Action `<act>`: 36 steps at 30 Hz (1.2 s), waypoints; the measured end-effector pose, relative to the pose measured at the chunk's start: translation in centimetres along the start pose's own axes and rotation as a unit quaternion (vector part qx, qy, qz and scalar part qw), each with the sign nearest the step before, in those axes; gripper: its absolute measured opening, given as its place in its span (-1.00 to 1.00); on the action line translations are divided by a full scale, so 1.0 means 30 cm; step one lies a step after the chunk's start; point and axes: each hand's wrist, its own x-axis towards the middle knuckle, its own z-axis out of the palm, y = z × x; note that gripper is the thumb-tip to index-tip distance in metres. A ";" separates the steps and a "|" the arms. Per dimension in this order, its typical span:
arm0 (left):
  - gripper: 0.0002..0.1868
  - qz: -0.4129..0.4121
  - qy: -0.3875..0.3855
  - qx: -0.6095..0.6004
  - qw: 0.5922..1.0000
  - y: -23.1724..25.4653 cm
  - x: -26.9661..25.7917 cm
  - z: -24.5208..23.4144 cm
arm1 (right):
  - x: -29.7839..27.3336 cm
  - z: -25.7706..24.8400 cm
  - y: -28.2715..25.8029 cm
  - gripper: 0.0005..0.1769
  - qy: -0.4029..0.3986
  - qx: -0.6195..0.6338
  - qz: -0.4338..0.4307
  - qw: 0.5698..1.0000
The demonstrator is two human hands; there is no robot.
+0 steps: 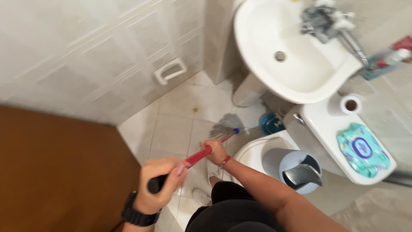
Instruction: Mop the bathroom floor, including under the sink and around the toilet.
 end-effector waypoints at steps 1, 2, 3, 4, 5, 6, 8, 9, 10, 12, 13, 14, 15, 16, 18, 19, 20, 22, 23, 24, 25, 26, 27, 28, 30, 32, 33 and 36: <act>-0.85 -0.053 -0.039 0.002 0.998 -0.030 0.044 0.034 | -0.011 -0.042 0.057 -0.63 0.058 -0.040 -0.005 0.997; -0.85 -0.052 -0.054 -0.002 0.997 -0.032 0.107 0.061 | -0.004 -0.080 0.085 -0.63 0.070 -0.044 0.004 0.997; -0.79 0.005 -0.094 -0.025 0.995 -0.034 0.167 0.092 | 0.001 -0.117 0.113 -0.61 0.134 -0.067 0.016 0.989; -0.68 0.061 -0.133 -0.051 0.988 -0.034 0.226 0.125 | 0.005 -0.155 0.141 -0.59 0.198 -0.091 0.027 0.976; -0.68 0.065 -0.146 -0.052 0.986 -0.032 0.268 0.152 | 0.026 -0.184 0.163 -0.59 0.211 -0.094 0.032 0.972; -0.70 0.068 -0.186 -0.063 0.978 -0.030 0.310 0.178 | 0.048 -0.212 0.185 -0.60 0.253 -0.095 0.042 0.962; -0.73 0.068 -0.235 -0.078 0.966 -0.027 0.380 0.235 | 0.076 -0.264 0.239 -0.61 0.301 -0.098 0.060 0.947; -0.74 0.087 -0.270 -0.059 0.957 -0.022 0.412 0.258 | 0.091 -0.277 0.264 -0.59 0.326 -0.086 0.073 0.938; -0.75 0.105 -0.304 -0.041 0.946 -0.016 0.440 0.282 | 0.105 -0.289 0.288 -0.58 0.352 -0.075 0.086 0.929; -0.77 0.121 -0.303 -0.036 0.945 -0.046 0.475 0.308 | 0.126 -0.336 0.313 -0.60 0.349 -0.062 0.086 0.931; -0.78 0.145 -0.291 -0.032 0.945 -0.063 0.502 0.328 | 0.143 -0.378 0.335 -0.61 0.340 -0.054 0.075 0.936; -0.78 0.147 -0.305 -0.036 0.940 -0.057 0.530 0.334 | 0.152 -0.394 0.340 -0.61 0.352 -0.058 0.082 0.930; -0.78 0.145 -0.307 -0.033 0.940 -0.049 0.553 0.340 | 0.156 -0.409 0.343 -0.62 0.319 -0.066 0.077 0.942; -0.77 0.143 -0.309 -0.030 0.940 -0.041 0.573 0.343 | 0.159 -0.421 0.343 -0.63 0.285 -0.073 0.072 0.953; -0.79 0.129 -0.312 -0.022 0.941 -0.007 0.633 0.327 | 0.193 -0.425 0.311 -0.64 0.297 -0.067 0.072 0.950; -0.80 0.112 -0.305 -0.012 0.946 0.010 0.663 0.316 | 0.207 -0.423 0.292 -0.65 0.300 -0.059 0.067 0.950; -0.80 0.114 -0.319 -0.016 0.941 0.024 0.694 0.304 | 0.217 -0.418 0.248 -0.65 0.312 -0.063 0.076 0.945; -0.81 0.112 -0.314 0.001 0.943 0.050 0.754 0.280 | 0.244 -0.407 0.161 -0.62 0.299 -0.013 0.103 0.949; -0.81 0.116 -0.328 -0.003 0.937 0.050 0.777 0.262 | 0.247 -0.388 0.117 -0.62 0.312 -0.018 0.109 0.944; -0.81 0.071 -0.339 0.009 0.938 0.049 0.800 0.241 | 0.255 -0.366 0.071 -0.63 0.323 0.017 0.139 0.936; -0.80 0.026 -0.351 0.022 0.936 0.047 0.827 0.217 | 0.268 -0.339 0.026 -0.63 0.334 0.052 0.168 0.926; -0.80 0.031 -0.367 0.020 0.930 0.034 0.851 0.197 | 0.279 -0.322 0.006 -0.63 0.349 0.049 0.173 0.920; -0.77 0.004 -0.375 0.009 0.927 0.021 0.873 0.175 | 0.290 -0.301 -0.016 -0.61 0.362 0.061 0.211 0.906; -0.74 -0.022 -0.384 -0.001 0.923 0.008 0.895 0.151 | 0.303 -0.279 -0.039 -0.60 0.374 0.075 0.248 0.891; -0.77 0.055 -0.430 -0.035 0.900 0.035 0.932 0.136 | 0.307 -0.201 -0.027 -0.59 0.411 0.053 0.250 0.875; -0.80 0.148 -0.465 -0.073 0.870 0.025 0.965 0.122 | 0.347 -0.178 0.025 -0.59 0.450 0.020 0.237 0.861; -0.79 0.148 -0.484 -0.090 0.858 0.010 0.965 0.101 | 0.367 -0.156 0.038 -0.58 0.468 -0.032 0.227 0.854; -0.78 0.140 -0.549 -0.112 0.816 -0.024 0.968 0.046 | 0.400 -0.127 0.044 -0.56 0.505 -0.076 0.240 0.826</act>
